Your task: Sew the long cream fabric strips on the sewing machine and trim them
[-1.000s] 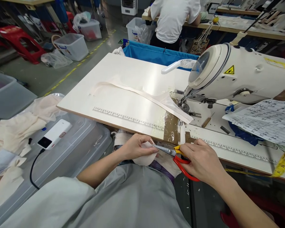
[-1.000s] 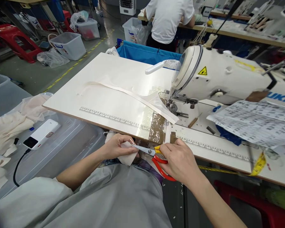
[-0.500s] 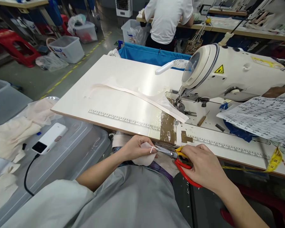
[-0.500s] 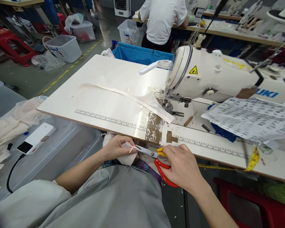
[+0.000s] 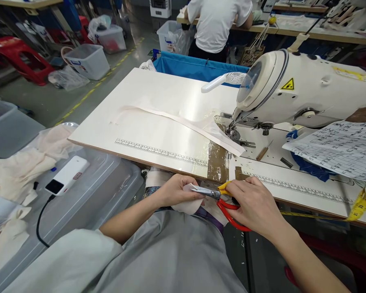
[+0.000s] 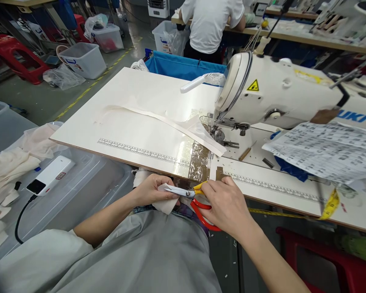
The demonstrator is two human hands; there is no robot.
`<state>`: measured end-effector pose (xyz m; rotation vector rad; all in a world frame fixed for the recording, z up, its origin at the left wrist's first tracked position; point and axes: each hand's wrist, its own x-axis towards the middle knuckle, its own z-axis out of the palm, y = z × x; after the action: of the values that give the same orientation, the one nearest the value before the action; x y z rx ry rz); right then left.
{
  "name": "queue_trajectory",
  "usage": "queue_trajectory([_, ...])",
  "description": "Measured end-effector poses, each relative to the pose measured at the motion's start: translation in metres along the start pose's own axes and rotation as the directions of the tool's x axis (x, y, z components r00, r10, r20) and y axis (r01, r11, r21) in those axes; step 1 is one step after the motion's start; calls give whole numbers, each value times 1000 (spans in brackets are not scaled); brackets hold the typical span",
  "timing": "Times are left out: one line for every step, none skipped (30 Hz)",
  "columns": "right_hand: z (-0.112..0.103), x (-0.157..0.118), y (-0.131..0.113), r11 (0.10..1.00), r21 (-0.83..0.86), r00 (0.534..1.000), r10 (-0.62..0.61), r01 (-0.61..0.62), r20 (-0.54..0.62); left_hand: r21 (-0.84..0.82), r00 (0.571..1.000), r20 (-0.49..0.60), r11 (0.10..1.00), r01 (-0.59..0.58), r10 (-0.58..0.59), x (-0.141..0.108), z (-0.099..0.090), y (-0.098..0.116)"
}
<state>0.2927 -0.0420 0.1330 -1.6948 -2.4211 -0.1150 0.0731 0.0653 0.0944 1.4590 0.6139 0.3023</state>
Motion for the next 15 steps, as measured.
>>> queue_trajectory([2, -1, 0, 1000, 0, 1000, -4, 4, -9, -2, 1000, 0, 1000, 10, -10, 0, 0, 0])
queue_trajectory([4, -2, 0, 1000, 7, 1000, -6, 6, -17, -7, 1000, 3, 1000, 17, -17, 0, 0, 1])
queue_trajectory([7, -3, -1, 1000, 26, 1000, -3, 3, -18, -17, 1000, 8, 1000, 20, -19, 0, 1, 1])
queue_trajectory([9, -5, -2, 998, 62, 1000, 12, -11, -8, -28, 1000, 16, 999, 21, -20, 0, 1, 2])
queue_trajectory([11, -7, -2, 993, 113, 999, 40, -41, 13, -36, 1000, 21, 999, 20, -19, -1, 1, 2])
queue_trajectory([13, -10, -2, 980, 175, 995, 86, -92, 42, -40, 1000, 23, 999, 18, -17, -1, 1, 2])
queue_trajectory([14, -14, 0, 956, 242, 985, 152, -166, 76, -44, 1000, 21, 999, 15, -14, -2, 1, 2])
queue_trajectory([14, -18, 4, 917, 302, 965, 238, -261, 112, -54, 1000, 19, 998, 17, -16, -3, 1, 1])
queue_trajectory([13, -23, 11, 864, 341, 928, 341, -371, 146, -61, 1000, 17, 998, 23, -22, -5, 0, 0])
queue_trajectory([11, -29, 20, 800, 351, 874, 453, -486, 178, -58, 1000, 11, 998, 27, -26, -6, -1, -2])
queue_trajectory([8, -35, 31, 734, 330, 804, 558, -593, 204, -47, 1000, 1, 999, 26, -26, -8, -2, -4])
queue_trajectory([4, -41, 44, 671, 281, 726, 652, -686, 218, -26, 1000, -10, 999, 21, -21, -10, -3, -6])
queue_trajectory([0, -47, 59, 617, 214, 653, 726, -757, 215, 4, 1000, -24, 1000, 8, -8, -12, -3, -8])
queue_trajectory([-4, -51, 73, 577, 146, 596, 778, -803, 199, 40, 999, -39, 999, -9, 11, -13, -4, -10])
queue_trajectory([-8, -54, 88, 551, 84, 556, 811, -831, 182, 79, 998, -53, 996, -29, 33, -15, -4, -11])
